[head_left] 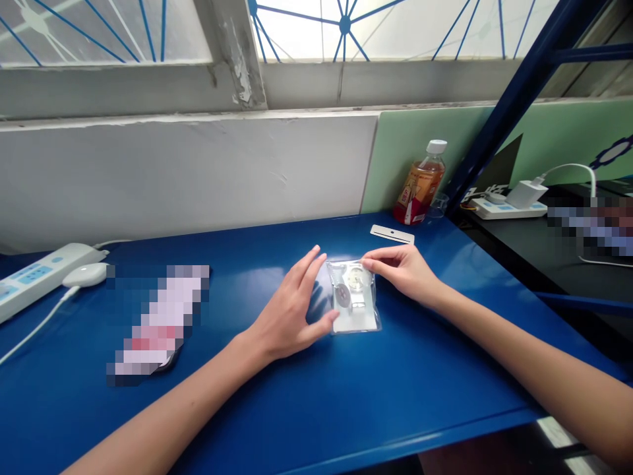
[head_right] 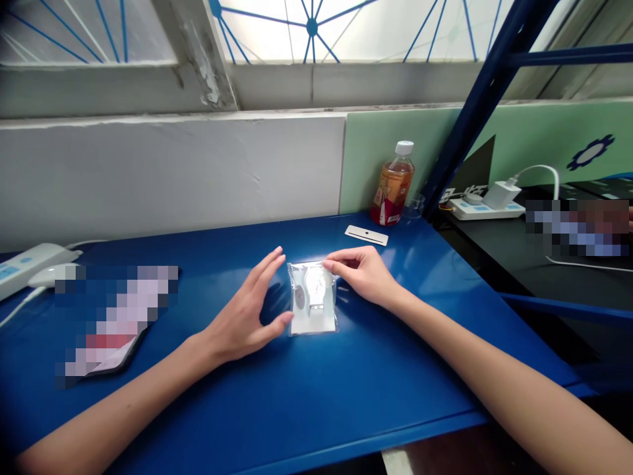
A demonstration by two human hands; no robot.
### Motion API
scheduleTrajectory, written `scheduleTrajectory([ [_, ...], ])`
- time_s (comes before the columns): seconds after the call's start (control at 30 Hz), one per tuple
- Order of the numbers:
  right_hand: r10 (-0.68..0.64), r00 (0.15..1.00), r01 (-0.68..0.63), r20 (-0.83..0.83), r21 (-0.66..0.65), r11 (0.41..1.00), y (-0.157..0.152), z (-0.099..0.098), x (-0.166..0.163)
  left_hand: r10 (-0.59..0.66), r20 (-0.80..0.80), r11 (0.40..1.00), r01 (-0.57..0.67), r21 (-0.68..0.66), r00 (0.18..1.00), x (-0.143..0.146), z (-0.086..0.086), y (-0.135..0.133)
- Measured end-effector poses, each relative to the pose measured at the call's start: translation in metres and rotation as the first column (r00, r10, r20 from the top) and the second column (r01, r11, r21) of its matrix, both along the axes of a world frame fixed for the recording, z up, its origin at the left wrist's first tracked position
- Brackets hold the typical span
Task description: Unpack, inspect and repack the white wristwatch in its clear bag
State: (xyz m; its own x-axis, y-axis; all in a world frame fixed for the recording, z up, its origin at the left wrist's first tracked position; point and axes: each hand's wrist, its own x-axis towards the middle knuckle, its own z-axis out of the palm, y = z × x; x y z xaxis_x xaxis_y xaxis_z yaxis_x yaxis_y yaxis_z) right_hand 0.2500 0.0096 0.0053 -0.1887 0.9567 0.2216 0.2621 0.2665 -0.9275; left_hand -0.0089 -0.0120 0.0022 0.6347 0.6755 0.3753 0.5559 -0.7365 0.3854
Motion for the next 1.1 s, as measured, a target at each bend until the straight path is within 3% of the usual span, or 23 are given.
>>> scheduleTrajectory([
  [0.2,-0.086,0.958,0.035,0.275,0.185,0.982,-0.002,-0.012,-0.009,-0.082,-0.191,0.996,0.073,-0.055,0.978,0.003,0.000,0.003],
  [0.37,-0.047,0.836,-0.184,0.547,0.360,0.914,-0.005,-0.009,-0.002,-0.068,-0.232,0.995,0.047,-0.093,0.970,0.003,-0.003,0.005],
  [0.5,0.128,0.711,-0.391,0.692,0.237,0.889,-0.010,-0.003,0.003,-0.042,-0.187,0.999,0.035,-0.042,0.981,0.003,-0.005,0.004],
  [0.63,0.181,0.664,-0.391,0.725,0.132,0.911,-0.011,-0.003,0.004,-0.060,-0.100,0.996,0.066,0.060,0.993,0.002,-0.008,0.004],
  [0.77,0.194,0.664,-0.391,0.722,0.114,0.913,-0.009,-0.005,0.007,-0.043,-0.029,0.993,0.046,0.111,0.999,0.001,-0.009,0.003],
  [0.97,0.232,0.665,-0.415,0.710,0.092,0.905,-0.010,-0.005,0.010,0.026,-0.104,1.000,-0.028,-0.015,0.994,0.003,-0.003,0.003],
  [1.1,0.240,0.631,-0.416,0.737,0.062,0.907,-0.011,-0.003,0.008,-0.009,-0.185,0.997,-0.006,-0.079,0.983,0.003,-0.003,0.005],
])
